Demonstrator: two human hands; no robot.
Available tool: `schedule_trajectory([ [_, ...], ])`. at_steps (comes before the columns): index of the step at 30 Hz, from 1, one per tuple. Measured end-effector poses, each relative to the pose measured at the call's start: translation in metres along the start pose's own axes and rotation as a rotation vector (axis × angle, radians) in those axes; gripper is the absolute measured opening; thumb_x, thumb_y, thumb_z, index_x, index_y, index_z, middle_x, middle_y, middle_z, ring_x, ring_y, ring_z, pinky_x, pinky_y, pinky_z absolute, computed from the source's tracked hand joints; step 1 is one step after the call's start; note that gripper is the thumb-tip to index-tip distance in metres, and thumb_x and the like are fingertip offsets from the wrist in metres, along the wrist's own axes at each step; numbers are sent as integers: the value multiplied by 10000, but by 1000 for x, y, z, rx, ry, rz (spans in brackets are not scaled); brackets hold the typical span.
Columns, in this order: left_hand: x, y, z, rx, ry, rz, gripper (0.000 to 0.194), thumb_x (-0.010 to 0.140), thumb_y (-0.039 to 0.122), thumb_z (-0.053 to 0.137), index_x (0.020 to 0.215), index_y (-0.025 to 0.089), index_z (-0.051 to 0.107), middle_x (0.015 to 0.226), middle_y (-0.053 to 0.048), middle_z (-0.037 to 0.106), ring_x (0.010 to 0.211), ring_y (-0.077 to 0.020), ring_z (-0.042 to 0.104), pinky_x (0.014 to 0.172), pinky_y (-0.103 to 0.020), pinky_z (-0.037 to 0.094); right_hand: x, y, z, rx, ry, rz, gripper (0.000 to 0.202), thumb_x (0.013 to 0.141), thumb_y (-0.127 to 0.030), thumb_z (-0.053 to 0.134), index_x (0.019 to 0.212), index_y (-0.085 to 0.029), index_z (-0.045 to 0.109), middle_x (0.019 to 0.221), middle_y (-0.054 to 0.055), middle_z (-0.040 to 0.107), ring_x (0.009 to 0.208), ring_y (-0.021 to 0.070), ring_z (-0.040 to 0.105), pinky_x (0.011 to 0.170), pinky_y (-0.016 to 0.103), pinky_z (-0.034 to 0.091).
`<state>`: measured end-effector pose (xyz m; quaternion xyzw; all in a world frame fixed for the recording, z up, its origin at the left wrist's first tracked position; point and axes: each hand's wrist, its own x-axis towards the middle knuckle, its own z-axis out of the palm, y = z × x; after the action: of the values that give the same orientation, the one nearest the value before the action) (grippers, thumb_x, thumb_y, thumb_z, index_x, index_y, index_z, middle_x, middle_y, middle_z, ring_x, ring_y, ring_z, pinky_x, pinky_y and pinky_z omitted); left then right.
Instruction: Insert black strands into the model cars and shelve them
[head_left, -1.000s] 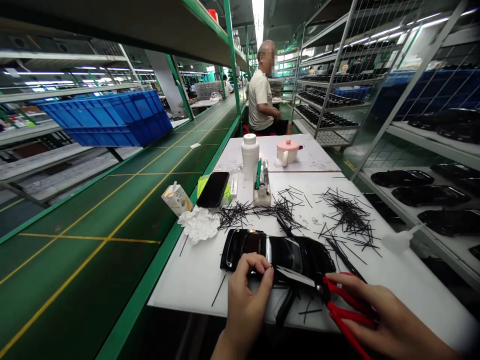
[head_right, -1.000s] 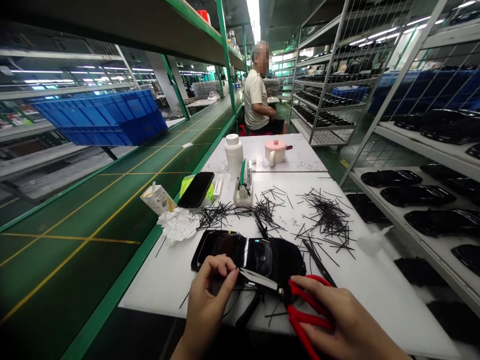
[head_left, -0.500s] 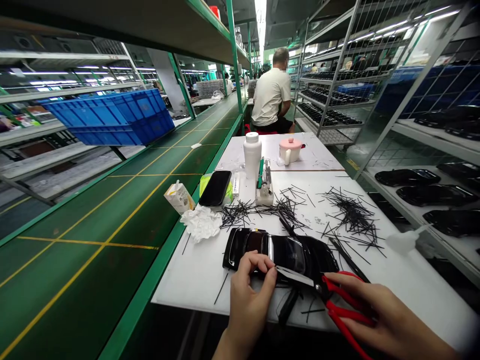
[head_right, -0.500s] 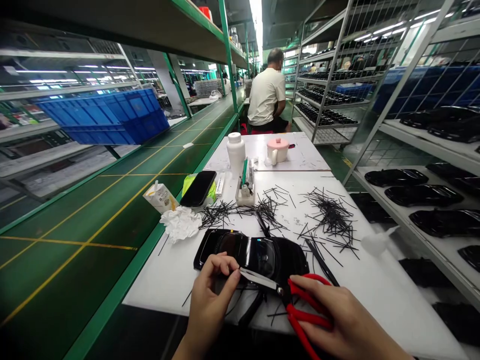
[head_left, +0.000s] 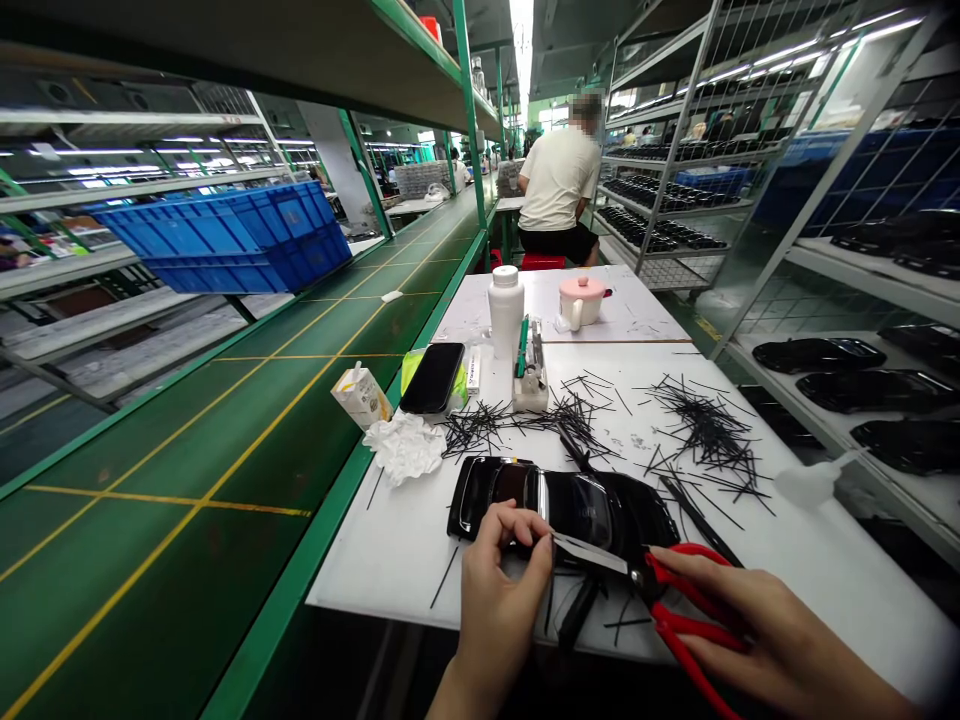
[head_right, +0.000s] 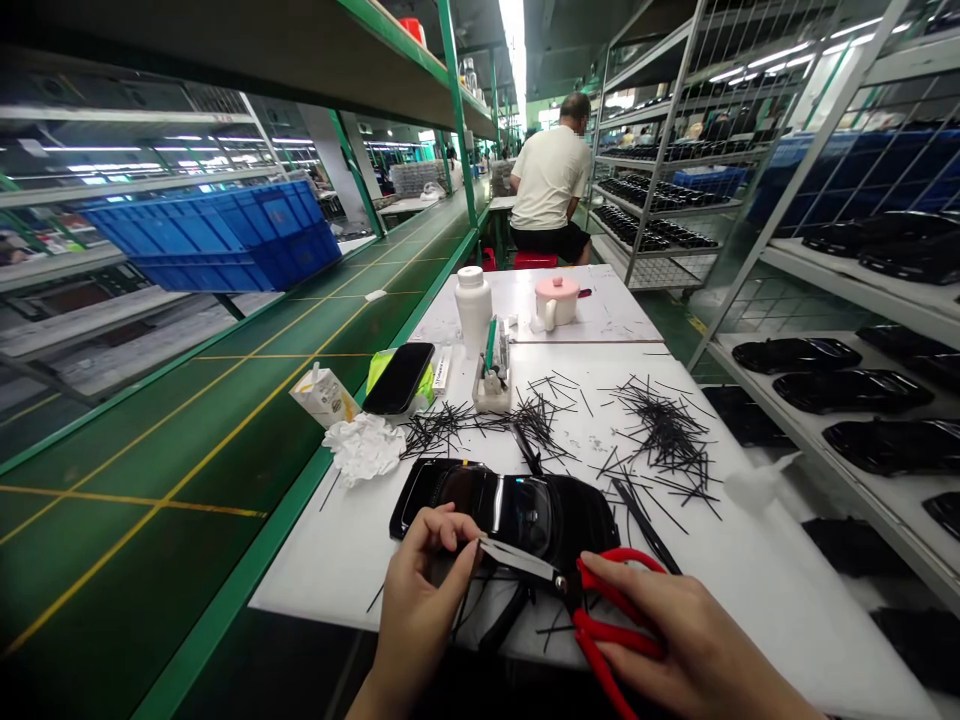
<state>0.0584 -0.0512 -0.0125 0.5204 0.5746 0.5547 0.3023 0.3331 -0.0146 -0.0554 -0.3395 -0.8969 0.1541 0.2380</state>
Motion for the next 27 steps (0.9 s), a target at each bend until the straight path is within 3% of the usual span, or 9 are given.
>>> schedule_trajectory([
  [7, 0, -7, 1, 0, 23, 15, 205, 847, 209, 614, 766, 231, 428, 759, 55, 642, 721, -124, 606, 1050, -375, 396, 5, -6, -3, 23, 41, -19, 622, 833, -212, 678, 1401, -303, 439, 1082, -4, 770, 882, 158, 757, 735, 174, 593],
  [18, 1, 5, 0, 3, -5, -48, 217, 840, 216, 602, 748, 231, 407, 752, 37, 648, 729, -140, 610, 1065, -427, 382, 7, -8, -2, 38, 42, -60, 629, 844, -188, 645, 1417, -292, 408, 1061, 2, 777, 855, 159, 762, 712, 172, 591],
  [27, -1, -2, 2, 1, 20, -3, 243, 848, 216, 610, 744, 230, 390, 745, 26, 646, 739, -150, 611, 1048, -442, 408, 8, -11, -3, 120, 55, -5, 627, 843, -191, 657, 1425, -329, 471, 1043, -18, 782, 826, 150, 760, 700, 164, 583],
])
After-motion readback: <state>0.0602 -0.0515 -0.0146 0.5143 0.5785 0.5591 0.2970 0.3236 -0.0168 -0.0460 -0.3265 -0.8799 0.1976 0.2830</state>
